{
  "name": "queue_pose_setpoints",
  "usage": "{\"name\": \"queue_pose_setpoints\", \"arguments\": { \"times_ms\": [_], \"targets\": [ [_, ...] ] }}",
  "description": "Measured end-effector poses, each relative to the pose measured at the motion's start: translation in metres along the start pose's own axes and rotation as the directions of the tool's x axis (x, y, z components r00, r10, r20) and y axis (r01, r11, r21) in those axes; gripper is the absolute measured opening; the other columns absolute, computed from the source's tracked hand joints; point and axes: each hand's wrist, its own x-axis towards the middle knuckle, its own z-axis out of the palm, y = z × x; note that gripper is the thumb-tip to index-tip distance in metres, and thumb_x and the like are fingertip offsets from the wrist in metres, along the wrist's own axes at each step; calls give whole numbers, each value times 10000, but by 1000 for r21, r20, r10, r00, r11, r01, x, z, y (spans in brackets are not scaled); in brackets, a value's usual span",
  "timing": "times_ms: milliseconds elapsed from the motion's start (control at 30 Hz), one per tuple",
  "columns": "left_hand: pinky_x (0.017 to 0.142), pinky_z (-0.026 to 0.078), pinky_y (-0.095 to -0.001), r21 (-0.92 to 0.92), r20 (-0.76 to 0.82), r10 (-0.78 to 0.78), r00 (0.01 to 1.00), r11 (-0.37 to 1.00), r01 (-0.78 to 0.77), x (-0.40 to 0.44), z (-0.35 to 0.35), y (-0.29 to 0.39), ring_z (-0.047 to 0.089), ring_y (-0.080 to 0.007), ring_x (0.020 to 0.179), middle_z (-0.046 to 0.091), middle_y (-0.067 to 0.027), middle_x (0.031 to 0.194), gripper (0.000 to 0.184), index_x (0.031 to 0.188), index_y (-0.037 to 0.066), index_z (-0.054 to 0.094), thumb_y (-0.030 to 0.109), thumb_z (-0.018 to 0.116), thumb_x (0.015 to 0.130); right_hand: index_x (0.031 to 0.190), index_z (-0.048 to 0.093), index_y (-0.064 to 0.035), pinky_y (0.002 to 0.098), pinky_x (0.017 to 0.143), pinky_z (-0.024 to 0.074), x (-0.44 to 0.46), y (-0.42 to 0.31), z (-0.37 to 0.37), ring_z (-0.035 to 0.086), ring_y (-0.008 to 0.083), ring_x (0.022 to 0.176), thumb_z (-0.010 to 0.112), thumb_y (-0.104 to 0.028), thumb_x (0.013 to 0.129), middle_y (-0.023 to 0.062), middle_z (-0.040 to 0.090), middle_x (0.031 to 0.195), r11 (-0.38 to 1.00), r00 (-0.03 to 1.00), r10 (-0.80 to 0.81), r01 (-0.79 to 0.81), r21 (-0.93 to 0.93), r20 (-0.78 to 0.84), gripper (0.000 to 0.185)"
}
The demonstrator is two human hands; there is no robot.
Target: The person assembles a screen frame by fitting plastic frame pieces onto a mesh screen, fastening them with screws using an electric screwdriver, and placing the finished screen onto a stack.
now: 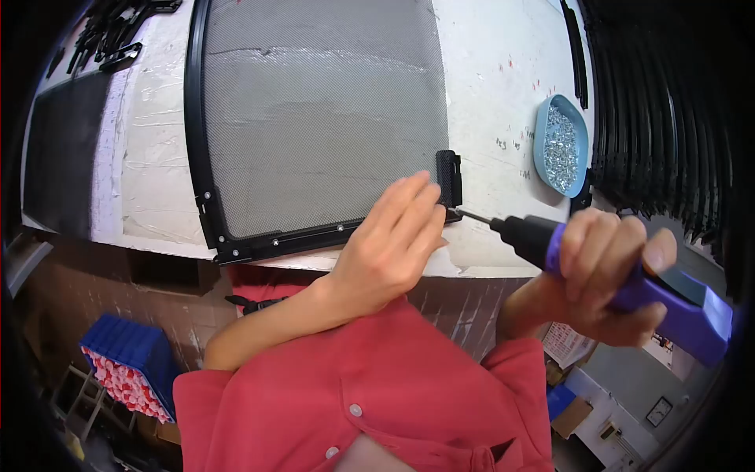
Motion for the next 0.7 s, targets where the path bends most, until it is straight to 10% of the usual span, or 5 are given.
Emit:
{"name": "queue_pose_setpoints", "arguments": {
  "times_ms": [467, 700],
  "targets": [
    [783, 557, -391, 46, 40, 50, 998, 998, -52, -3, 13, -6, 617, -329, 955, 617, -188, 961, 192, 865, -92, 620, -9, 647, 694, 1031, 478, -54, 225, 499, 381, 0, 15, 2, 449, 80, 491, 550, -332, 879, -1, 507, 625, 964, 992, 124, -123, -236, -10, 325],
    [841, 531, -407, 33, 70, 40, 997, 999, -43, -3, 9, -7, 610, -341, 981, 616, -211, 973, 220, 883, -105, 618, 6, 610, 693, 809, 556, 6, 281, 430, 399, 2, 23, 16, 500, 152, 435, 732, -210, 783, 34, 485, 538, 978, 974, 137, -161, -130, -180, 280]
  ]
}}
